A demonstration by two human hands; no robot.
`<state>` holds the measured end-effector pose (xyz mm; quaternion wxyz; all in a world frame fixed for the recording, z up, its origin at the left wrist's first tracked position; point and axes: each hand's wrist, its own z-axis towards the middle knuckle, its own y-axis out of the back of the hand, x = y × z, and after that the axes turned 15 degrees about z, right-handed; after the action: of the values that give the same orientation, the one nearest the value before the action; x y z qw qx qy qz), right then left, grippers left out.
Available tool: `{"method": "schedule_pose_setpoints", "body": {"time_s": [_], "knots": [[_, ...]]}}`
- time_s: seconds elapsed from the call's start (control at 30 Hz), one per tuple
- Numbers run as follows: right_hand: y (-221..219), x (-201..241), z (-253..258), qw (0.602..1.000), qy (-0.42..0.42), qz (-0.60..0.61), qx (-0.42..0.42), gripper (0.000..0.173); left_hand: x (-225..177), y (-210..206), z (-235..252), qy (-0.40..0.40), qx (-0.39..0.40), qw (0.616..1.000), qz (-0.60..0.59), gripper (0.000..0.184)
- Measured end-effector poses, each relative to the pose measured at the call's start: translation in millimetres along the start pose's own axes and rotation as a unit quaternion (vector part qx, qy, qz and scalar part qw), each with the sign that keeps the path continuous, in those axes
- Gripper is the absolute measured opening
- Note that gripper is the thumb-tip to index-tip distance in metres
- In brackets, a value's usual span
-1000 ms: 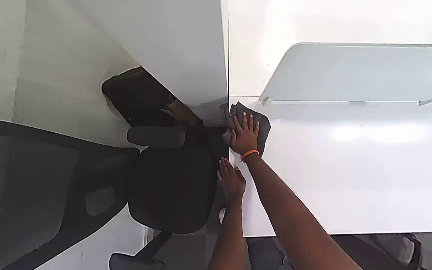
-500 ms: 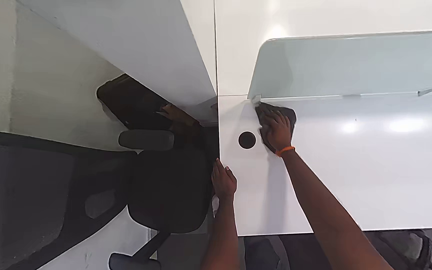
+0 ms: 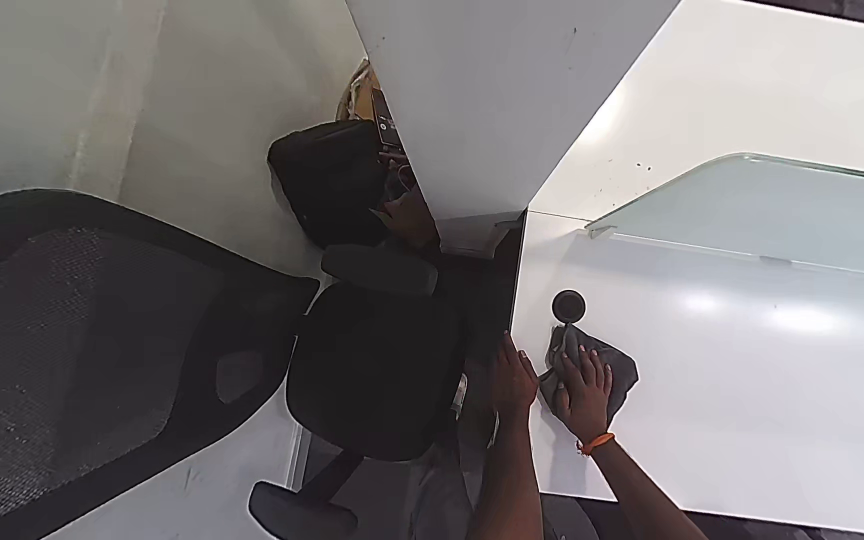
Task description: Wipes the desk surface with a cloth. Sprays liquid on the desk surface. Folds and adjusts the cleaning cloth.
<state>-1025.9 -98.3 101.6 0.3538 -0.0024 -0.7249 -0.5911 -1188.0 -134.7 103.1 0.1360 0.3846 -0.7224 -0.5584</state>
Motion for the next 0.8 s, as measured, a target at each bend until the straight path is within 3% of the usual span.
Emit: {"method": "schedule_pose_setpoints", "body": {"time_s": [0.17, 0.23, 0.33, 0.47, 0.67, 0.8], "knots": [[46, 35, 74, 0.996, -0.071, 0.044, 0.038, 0.056, 0, 2, 0, 0.001, 0.008, 1.000, 0.005, 0.058], [51, 43, 104, 0.996, -0.075, 0.042, 0.021, 0.052, 0, 2, 0, -0.001, 0.006, 1.000, 0.004, 0.058], [36, 58, 136, 0.991, -0.100, 0.034, 0.083, 0.054, 0, 1, 1, 0.002, 0.001, 1.000, 0.000, 0.058], [15, 60, 144, 0.983, -0.152, 0.023, 0.103, 0.050, -2, -1, 1, 0.010, 0.011, 1.000, 0.001, 0.058], [49, 59, 149, 0.984, -0.138, 0.030, 0.110, 0.042, -5, -7, 0, 0.035, 0.013, 0.999, 0.029, 0.058], [89, 18, 142, 0.992, -0.122, 0.045, 0.002, 0.039, -2, -11, 0, 0.026, -0.009, 0.999, 0.041, 0.059]]}}
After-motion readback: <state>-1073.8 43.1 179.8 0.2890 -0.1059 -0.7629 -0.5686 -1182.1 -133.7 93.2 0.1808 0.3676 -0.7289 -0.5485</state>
